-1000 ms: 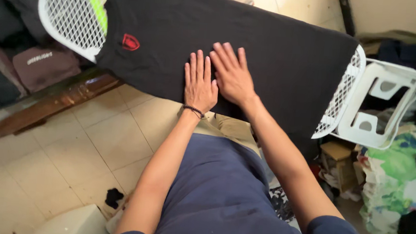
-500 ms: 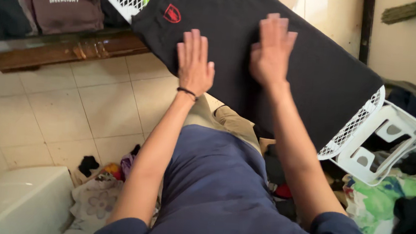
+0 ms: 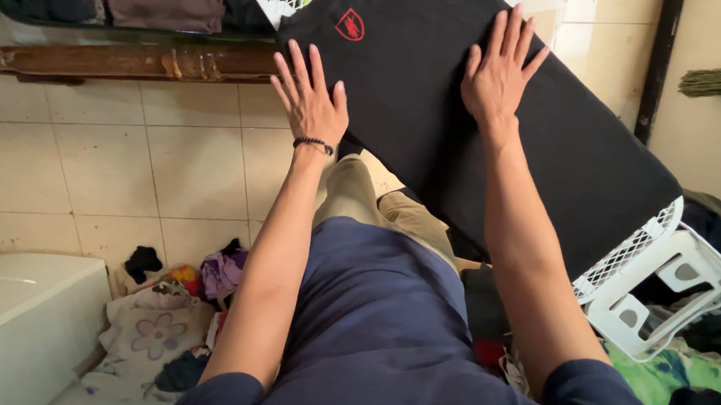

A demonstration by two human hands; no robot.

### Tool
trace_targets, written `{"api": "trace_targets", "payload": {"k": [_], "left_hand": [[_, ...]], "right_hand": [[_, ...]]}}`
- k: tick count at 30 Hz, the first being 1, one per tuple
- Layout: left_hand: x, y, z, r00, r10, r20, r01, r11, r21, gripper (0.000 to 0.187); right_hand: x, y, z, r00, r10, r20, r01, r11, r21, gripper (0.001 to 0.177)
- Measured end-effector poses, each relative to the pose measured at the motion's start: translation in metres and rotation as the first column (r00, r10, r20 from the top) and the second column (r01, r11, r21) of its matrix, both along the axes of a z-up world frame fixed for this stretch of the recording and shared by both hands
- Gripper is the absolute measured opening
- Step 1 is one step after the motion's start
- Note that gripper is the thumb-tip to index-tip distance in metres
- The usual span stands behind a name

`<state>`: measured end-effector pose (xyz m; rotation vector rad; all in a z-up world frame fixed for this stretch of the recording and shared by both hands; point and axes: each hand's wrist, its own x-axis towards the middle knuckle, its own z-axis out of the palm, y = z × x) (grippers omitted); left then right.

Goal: The person folds a brown t-shirt on a white mesh drying rack, smoothing it and folding it into a compact rectangle before placing it on a nearby suitcase. They then pick up a black t-shirt from a pile, lay it on the rack, and begin folding it in a similar manner.

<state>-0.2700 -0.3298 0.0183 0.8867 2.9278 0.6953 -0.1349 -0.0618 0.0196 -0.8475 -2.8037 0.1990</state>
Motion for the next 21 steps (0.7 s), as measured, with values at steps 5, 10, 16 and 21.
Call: {"api": "trace_targets", "payload": {"k": [5, 10, 16, 21], "left_hand": [[0.009, 0.021, -0.006, 0.970, -0.241, 0.009, 0.241, 0.970, 0.031, 0.075], [0.007, 0.001, -0.031, 0.947, -0.320, 0.029, 0.314, 0.941, 0.127, 0.066], [-0.006, -0.032, -0.103, 0.914, 0.028, 0.406, -0.288, 0.749, 0.597, 0.082], [-0.016, -0.036, -0.143, 0.623, -0.028, 0.782, -0.588, 0.643, 0.491, 0.076]], "right_hand": [[-0.038, -0.062, 0.008, 0.951, 0.309, -0.003, -0.306, 0.943, -0.127, 0.069], [-0.069, -0.087, 0.006, 0.841, 0.540, 0.020, -0.538, 0.840, -0.073, 0.070], [-0.090, -0.039, 0.001, 0.896, 0.442, 0.041, -0.434, 0.891, -0.136, 0.068], [-0.111, -0.066, 0.007, 0.894, 0.434, 0.114, -0.404, 0.890, -0.212, 0.074]]}}
